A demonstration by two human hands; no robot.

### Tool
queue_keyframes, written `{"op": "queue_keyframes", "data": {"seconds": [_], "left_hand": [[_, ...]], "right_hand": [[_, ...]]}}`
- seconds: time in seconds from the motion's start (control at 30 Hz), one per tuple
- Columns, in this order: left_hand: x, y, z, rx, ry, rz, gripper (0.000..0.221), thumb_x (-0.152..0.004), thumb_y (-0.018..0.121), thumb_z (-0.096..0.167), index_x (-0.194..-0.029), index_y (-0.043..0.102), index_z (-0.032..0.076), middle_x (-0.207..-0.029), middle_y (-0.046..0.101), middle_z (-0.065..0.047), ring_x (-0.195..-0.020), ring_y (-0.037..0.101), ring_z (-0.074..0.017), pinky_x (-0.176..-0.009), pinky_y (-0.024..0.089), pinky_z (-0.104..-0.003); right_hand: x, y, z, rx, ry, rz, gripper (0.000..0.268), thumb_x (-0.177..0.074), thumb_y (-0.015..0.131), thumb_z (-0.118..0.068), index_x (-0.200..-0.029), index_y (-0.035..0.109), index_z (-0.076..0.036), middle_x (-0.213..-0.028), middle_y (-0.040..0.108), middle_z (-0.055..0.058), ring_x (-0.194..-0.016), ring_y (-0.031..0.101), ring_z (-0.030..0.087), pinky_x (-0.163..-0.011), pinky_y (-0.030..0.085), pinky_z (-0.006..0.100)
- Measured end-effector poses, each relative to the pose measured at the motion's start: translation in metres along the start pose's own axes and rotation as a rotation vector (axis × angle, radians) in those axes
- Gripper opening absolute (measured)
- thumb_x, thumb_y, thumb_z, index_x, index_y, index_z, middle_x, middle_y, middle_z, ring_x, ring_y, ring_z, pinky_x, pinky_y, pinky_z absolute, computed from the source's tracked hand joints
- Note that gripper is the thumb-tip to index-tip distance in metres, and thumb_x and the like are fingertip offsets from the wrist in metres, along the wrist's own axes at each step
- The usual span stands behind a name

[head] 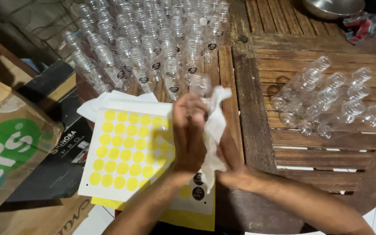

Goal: The person is cleaning small plastic bottles with a white cloth and then applying yellow circular stickers to each bottle.

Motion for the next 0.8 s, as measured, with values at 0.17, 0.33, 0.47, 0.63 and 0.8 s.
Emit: {"op": "queue_keyframes", "data": {"seconds": [0.17, 0.33, 0.47, 0.63, 0.8], "left_hand": [[0.0, -0.004, 0.009, -0.007, 0.06, 0.193, 0.057, -0.103, 0.052, 0.038, -0.14, 0.042, -0.004, -0.121, 0.057, -0.021, -0.106, 0.053, -0.0248, -0.096, 0.046, -0.04], [0.003, -0.009, -0.007, 0.155, 0.059, 0.303, 0.073, -0.103, 0.045, 0.049, -0.148, 0.035, -0.007, -0.126, 0.053, -0.019, -0.103, 0.051, -0.0191, -0.095, 0.042, -0.032], [0.002, -0.017, 0.022, 0.14, -0.037, 0.301, 0.067, -0.104, 0.04, 0.049, -0.149, 0.039, -0.001, -0.068, 0.032, 0.007, -0.053, 0.027, -0.0049, -0.055, 0.031, -0.027], [-0.01, -0.026, 0.014, 0.184, 0.023, 0.316, 0.077, -0.084, 0.082, 0.023, -0.139, 0.034, -0.001, -0.124, 0.051, -0.013, -0.105, 0.05, -0.0186, -0.096, 0.045, -0.032], [-0.012, -0.02, -0.001, 0.187, -0.059, 0.279, 0.075, -0.078, 0.088, 0.019, -0.132, 0.039, 0.001, -0.118, 0.055, -0.009, -0.099, 0.055, -0.0141, -0.088, 0.047, -0.029]], "right_hand": [[-0.009, 0.016, 0.018, -0.151, -0.077, -0.012, 0.093, -0.071, 0.048, 0.02, -0.159, 0.026, 0.002, -0.138, 0.055, 0.017, -0.132, 0.05, 0.028, -0.11, 0.041, 0.052], [-0.016, 0.002, 0.031, -0.171, 0.013, 0.041, 0.065, -0.079, 0.044, 0.015, -0.143, 0.043, 0.004, -0.123, 0.063, 0.018, -0.117, 0.058, 0.026, -0.102, 0.046, 0.049], [-0.021, -0.009, 0.038, -0.177, 0.062, 0.072, 0.051, -0.085, 0.042, 0.012, -0.134, 0.052, 0.004, -0.114, 0.067, 0.019, -0.108, 0.063, 0.025, -0.097, 0.049, 0.048], [-0.024, -0.021, 0.042, -0.188, 0.178, 0.136, 0.04, -0.095, 0.037, 0.006, -0.115, 0.072, 0.006, -0.096, 0.077, 0.02, -0.089, 0.073, 0.023, -0.086, 0.056, 0.045], [-0.03, -0.017, 0.015, -0.041, 0.143, -0.016, 0.057, -0.098, 0.037, 0.0, -0.154, 0.042, -0.006, -0.143, 0.059, 0.018, -0.134, 0.056, 0.036, -0.113, 0.039, 0.057]]}}
Point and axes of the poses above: each hand's wrist, its own x-axis away from the middle knuckle, its own y-axis out of the palm, z = x × y, the point moved 4 cm from there along -x, towards the middle knuckle
